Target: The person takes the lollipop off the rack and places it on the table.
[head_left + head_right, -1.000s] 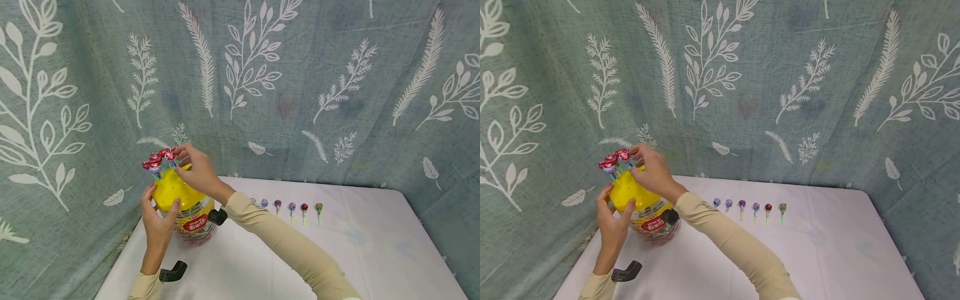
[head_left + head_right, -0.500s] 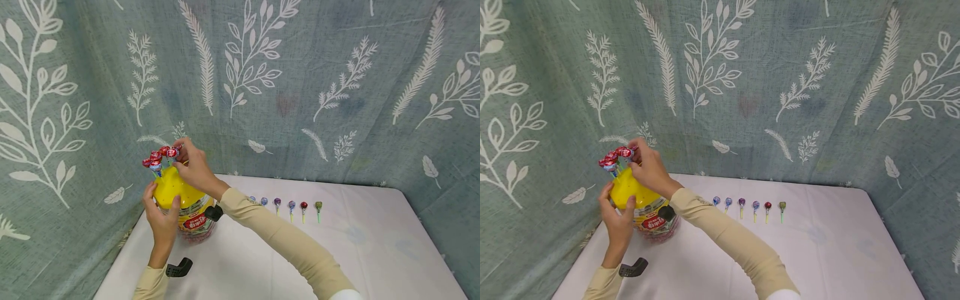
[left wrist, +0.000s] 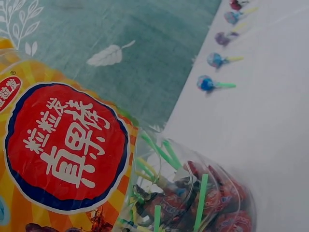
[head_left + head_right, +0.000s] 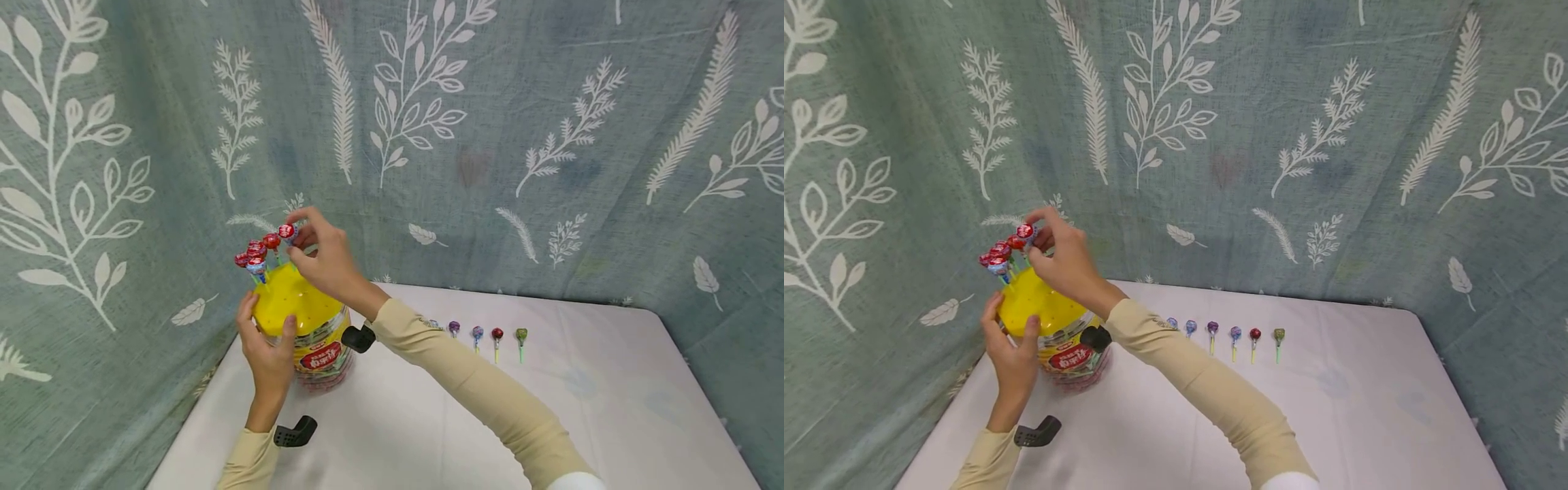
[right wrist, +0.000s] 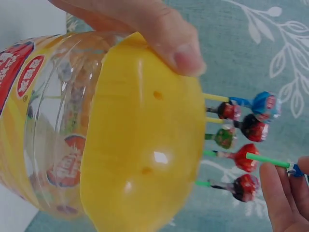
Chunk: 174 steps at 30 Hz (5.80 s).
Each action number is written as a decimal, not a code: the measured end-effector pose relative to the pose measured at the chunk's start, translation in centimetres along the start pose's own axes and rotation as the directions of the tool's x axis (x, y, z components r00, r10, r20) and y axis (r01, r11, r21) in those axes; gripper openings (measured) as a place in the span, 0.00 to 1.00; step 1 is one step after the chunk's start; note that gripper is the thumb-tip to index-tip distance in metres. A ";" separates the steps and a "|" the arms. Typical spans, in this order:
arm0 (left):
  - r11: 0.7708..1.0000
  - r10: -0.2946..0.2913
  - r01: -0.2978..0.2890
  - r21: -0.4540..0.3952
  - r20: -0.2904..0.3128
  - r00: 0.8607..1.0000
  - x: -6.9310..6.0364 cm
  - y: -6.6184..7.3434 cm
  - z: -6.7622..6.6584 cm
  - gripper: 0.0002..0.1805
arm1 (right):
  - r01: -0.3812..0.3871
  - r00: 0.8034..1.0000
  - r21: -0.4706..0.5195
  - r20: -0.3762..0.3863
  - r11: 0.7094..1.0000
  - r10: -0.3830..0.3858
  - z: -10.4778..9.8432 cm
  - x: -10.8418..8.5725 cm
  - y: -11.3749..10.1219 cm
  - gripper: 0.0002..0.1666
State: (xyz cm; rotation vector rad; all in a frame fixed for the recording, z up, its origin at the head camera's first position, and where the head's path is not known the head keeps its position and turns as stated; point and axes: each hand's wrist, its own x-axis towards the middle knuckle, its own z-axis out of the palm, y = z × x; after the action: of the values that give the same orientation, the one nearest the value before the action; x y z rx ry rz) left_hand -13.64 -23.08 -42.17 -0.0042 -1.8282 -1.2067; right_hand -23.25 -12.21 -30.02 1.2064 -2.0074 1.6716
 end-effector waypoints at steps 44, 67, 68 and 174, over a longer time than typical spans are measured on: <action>1.000 0.003 -0.003 0.007 -0.028 1.000 -0.4 -3.9 0.4 0.36 | -0.313 0.950 0.153 0.041 0.937 0.311 -7.6 -9.0 -1.2 0.20; 1.000 -0.006 0.006 0.003 -0.026 1.000 -0.3 0.7 0.4 0.35 | -0.503 0.860 0.204 0.016 0.840 0.511 -7.0 -14.7 2.0 0.21; 1.000 -0.007 0.007 0.002 -0.026 1.000 -0.3 0.6 0.4 0.35 | -0.512 0.854 0.206 0.017 0.834 0.520 -6.9 -14.9 2.2 0.22; 1.000 -0.023 0.023 0.012 -0.048 0.999 -0.7 0.1 0.4 0.35 | -0.450 0.893 0.052 0.050 0.891 0.448 -7.4 -8.7 5.8 0.13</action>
State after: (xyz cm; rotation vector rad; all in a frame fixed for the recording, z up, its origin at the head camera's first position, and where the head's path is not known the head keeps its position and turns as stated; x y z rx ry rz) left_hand -13.44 -22.43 -42.66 0.0527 -1.7982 -1.2010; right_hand -24.26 -1.88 -37.58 0.8302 -2.4119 1.9366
